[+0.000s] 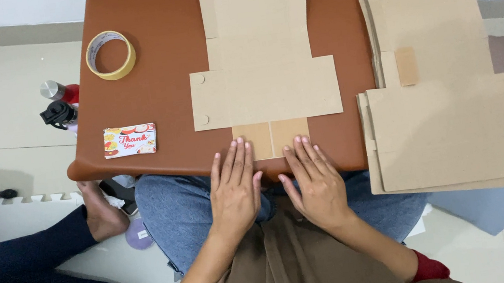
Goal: The person assembles a small cardboard box by folding a flat sheet along pre-scored lines and securing the flaps with adhesive tape. They then place a small thank you card inside the box and close the lid.
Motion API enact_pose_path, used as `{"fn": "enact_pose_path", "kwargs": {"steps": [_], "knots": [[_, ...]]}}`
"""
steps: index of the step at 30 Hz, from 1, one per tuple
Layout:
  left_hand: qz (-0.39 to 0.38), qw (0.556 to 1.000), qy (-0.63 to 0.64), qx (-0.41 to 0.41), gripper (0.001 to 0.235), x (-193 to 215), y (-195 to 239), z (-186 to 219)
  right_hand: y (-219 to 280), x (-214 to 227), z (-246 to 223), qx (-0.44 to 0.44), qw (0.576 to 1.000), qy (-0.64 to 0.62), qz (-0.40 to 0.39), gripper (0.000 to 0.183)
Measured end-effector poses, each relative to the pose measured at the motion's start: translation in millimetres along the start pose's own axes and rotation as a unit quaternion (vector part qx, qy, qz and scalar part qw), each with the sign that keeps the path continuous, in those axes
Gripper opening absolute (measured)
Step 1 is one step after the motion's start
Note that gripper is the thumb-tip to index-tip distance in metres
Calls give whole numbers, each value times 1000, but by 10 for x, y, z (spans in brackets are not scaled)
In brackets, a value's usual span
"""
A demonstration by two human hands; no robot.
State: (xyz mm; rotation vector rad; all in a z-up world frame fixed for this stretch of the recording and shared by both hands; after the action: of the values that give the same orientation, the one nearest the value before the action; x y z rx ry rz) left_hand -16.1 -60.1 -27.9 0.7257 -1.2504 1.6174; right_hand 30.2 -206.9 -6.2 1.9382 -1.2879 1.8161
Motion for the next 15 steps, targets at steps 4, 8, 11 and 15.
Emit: {"fn": "enact_pose_path", "kwargs": {"steps": [4, 8, 11, 15], "knots": [[-15, 1000, 18, 18, 47, 41, -163, -104, -11, -13, 6, 2, 1000, 5, 0, 40], [-15, 997, 0, 70, 38, 118, -353, -283, -66, -34, 148, -5, 1000, 8, -8, 28], [-15, 990, -5, 141, 57, 122, -403, -390, -144, -8, 344, -46, 999, -10, -22, 24], [-15, 975, 7, 220, 104, 160, -422, -483, -338, 190, 376, -171, 980, 22, -102, 69]]}}
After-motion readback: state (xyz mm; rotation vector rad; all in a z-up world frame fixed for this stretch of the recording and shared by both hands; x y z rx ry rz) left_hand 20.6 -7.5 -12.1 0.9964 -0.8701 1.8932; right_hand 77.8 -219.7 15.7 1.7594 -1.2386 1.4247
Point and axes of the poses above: each hand's wrist, its own y-axis away from the middle knuckle, its own x-axis out of the back of the hand, z = x × y, the point moved 5 cm from there along -y, towards the middle knuckle, and after that the axes turned 5 degrees about -z, right-handed, at the moved point
